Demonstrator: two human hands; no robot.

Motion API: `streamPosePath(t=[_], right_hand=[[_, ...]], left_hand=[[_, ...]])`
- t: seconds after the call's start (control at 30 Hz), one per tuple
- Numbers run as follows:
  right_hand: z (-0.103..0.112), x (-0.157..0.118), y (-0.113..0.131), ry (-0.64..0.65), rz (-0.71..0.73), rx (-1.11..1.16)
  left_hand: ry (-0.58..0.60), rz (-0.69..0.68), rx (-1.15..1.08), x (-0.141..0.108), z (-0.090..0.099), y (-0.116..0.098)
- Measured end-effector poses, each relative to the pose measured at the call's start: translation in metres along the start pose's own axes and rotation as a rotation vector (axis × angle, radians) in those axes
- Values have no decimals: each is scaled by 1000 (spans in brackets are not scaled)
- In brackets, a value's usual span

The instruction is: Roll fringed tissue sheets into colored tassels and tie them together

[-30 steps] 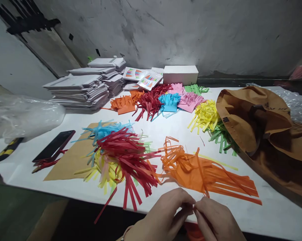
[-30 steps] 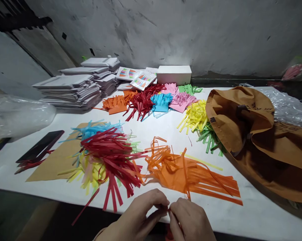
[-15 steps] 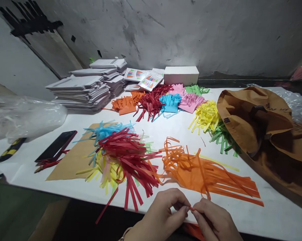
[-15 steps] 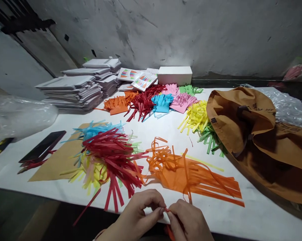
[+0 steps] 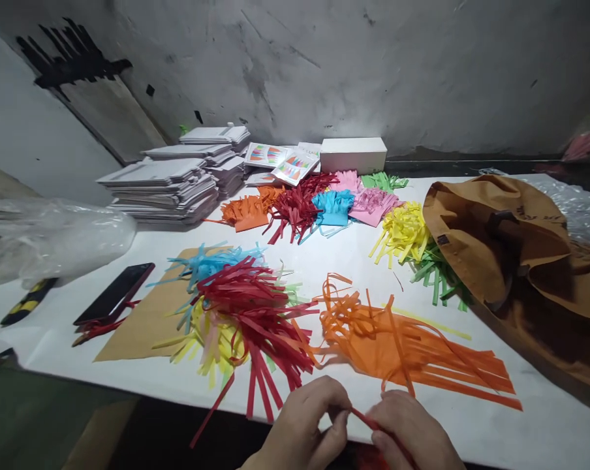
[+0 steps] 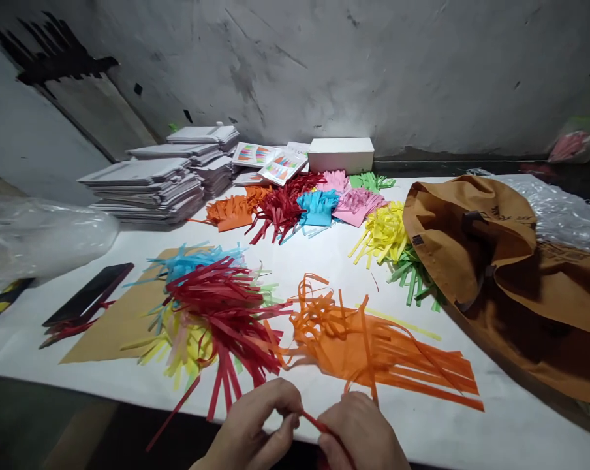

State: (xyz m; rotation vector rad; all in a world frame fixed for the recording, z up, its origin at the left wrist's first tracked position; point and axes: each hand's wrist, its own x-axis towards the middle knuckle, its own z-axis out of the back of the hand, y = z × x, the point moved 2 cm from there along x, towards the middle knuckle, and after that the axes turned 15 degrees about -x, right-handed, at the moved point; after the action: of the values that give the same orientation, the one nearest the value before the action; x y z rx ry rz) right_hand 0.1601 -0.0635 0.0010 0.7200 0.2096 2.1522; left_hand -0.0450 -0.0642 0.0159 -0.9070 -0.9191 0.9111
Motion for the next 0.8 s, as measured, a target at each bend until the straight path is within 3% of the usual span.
streamPosePath(t=[0.1,0.2,0.27,0.33,0.37,0.43,0.53,0.6,0.63,0.7,0.8], right_hand=[[-2,-5,-13,-25,-123,-17],[-12,-2,-24,-14,-38,-158],[-24,2,-28,-22,75,-299],[-37,5,-32,-78,146,-459],[-42,5,-33,-115,163,-531],[-51,4,-36,-163,185,-626],[-56,0,-40,-128,183,-658],[-56,-3,-42,-92,185,-654],[-55,-5,-43,-79,187,-659],[-53,-9,-47,-74,170,-700],[-50,-21,-60,-96,84,-815]], left_hand=[[-210,138,-90,1,54,-3],[-584,165,-2,5,139,-10],[-829,166,225,7,185,-18],[-988,101,556,9,200,-25],[-979,20,667,12,193,-27],[-761,-208,702,19,150,-24],[-12,-259,471,35,51,-4],[332,-207,449,49,-5,11],[388,-181,507,57,-22,18],[406,-79,672,77,-37,30],[269,127,864,102,-20,45]])
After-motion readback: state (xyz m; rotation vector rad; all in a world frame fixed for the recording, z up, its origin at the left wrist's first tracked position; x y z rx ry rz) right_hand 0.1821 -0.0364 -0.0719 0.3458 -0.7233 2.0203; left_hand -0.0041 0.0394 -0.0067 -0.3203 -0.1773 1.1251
